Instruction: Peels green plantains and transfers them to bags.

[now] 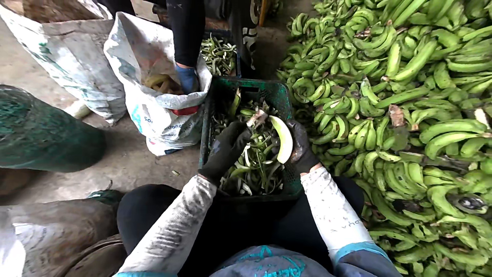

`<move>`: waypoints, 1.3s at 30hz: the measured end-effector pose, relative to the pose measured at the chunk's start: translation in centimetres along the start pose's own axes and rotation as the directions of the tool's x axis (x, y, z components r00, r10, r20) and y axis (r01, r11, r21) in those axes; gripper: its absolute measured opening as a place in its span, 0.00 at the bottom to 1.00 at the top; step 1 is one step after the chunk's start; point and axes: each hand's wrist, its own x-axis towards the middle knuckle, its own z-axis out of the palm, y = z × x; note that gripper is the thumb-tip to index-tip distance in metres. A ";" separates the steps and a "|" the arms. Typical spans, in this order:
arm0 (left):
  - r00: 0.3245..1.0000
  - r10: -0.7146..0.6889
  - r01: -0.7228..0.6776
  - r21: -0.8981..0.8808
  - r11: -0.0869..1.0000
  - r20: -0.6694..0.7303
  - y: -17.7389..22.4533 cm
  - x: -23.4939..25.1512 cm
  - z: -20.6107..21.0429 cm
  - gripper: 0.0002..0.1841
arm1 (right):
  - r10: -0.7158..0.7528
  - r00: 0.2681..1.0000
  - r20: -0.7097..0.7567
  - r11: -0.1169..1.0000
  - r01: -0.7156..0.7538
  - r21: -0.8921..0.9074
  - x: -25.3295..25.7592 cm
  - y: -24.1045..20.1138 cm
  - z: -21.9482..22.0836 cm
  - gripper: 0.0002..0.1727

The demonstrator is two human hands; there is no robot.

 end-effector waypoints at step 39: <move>0.692 -0.512 0.146 0.595 0.790 0.510 2.0 -2.4 -1.8 0.30 | -0.274 0.905 -0.325 0.872 0.092 -0.481 3.1 2.8 0.7 0.18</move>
